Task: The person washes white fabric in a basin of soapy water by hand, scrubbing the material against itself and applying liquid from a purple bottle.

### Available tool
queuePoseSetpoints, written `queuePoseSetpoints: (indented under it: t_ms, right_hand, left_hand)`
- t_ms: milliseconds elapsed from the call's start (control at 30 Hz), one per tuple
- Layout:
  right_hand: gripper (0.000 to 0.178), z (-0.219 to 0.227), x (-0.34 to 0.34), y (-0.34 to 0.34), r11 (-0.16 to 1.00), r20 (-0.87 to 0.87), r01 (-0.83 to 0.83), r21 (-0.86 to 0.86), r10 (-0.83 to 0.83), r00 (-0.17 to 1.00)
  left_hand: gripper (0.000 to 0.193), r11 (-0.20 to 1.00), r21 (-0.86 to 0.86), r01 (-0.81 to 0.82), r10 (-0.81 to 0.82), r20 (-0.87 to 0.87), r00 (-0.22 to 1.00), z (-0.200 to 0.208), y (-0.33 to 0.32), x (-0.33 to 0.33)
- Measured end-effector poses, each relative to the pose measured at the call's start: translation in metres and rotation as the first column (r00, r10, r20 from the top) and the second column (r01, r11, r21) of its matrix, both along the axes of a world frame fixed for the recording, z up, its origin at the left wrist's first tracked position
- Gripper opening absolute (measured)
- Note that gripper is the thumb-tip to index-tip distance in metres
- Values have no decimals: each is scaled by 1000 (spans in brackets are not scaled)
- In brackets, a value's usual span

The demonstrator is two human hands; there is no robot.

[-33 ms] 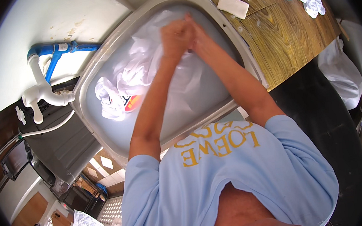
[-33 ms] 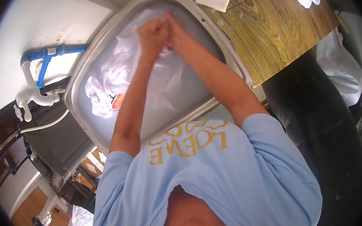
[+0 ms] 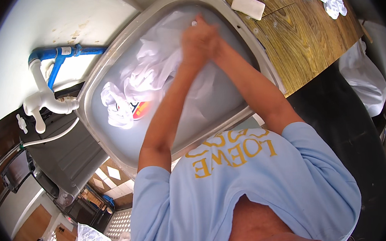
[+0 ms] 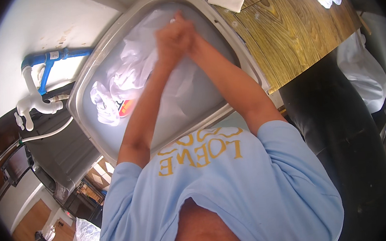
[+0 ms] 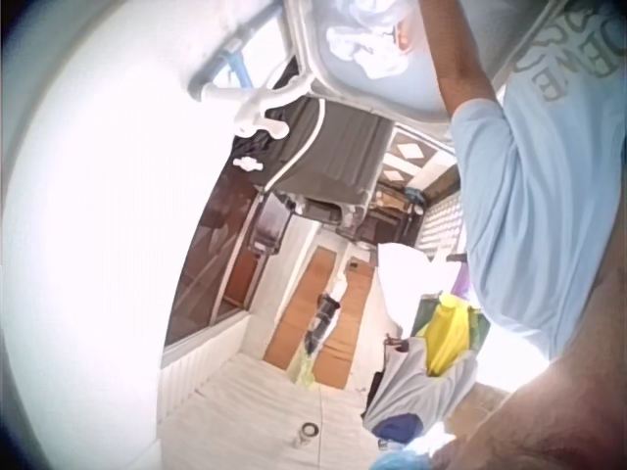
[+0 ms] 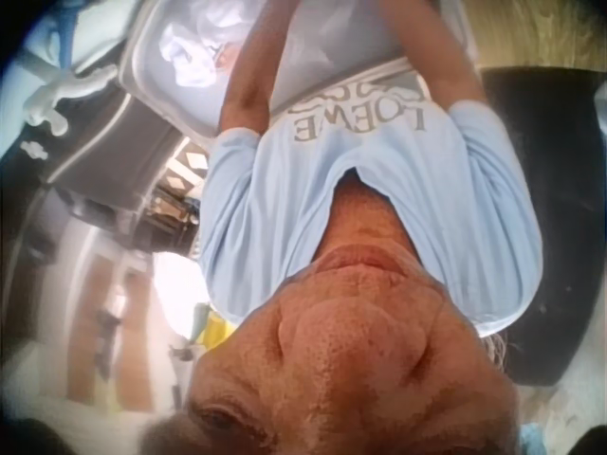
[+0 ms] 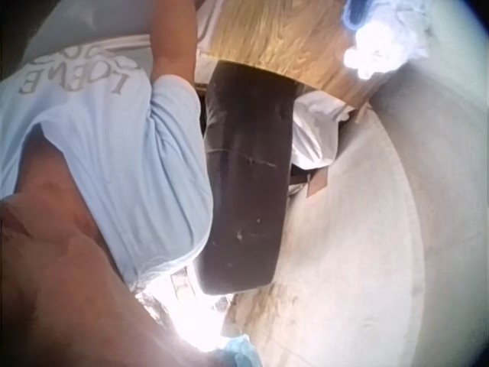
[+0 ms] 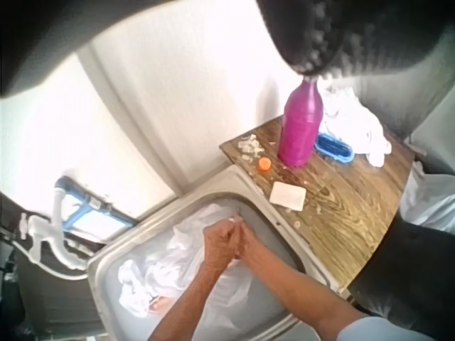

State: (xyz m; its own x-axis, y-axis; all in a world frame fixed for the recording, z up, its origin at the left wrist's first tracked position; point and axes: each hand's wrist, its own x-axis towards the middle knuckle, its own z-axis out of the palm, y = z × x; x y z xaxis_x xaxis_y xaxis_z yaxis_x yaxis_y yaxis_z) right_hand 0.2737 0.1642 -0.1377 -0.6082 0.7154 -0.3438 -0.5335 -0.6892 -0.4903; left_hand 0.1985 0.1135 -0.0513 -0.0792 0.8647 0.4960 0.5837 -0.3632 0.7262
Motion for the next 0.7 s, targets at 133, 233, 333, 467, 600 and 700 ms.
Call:
queuePoseSetpoints:
  t_ms: [133,233,333,467,600,700]
  right_hand:
    - [42,41,-22,-26,998,196,7,-58,4,981]
    - [39,103,-47,-35,908,364,201,-368,-58,929]
    - [38,29,-28,-14,976,111,43,-216,-19,994]
    - [45,-10,-7,-5,993,-187,20,-112,-41,982]
    - [65,82,-46,-31,935,365,175,-309,-53,930]
    - [48,73,-37,-21,952,326,99,-289,0,945]
  left_hand:
    - [10,995,-29,-98,93,-145,985,-19,-5,-30]
    - [7,909,-299,-290,234,-209,949,-11,15,-79]
    - [6,981,-159,-114,90,-155,984,-11,14,-33]
    - [6,995,-77,-57,45,-148,988,-12,11,-2]
    - [8,918,-221,-330,286,-206,936,-17,18,-69]
    - [12,952,-248,-181,93,-329,940,-31,3,-49]
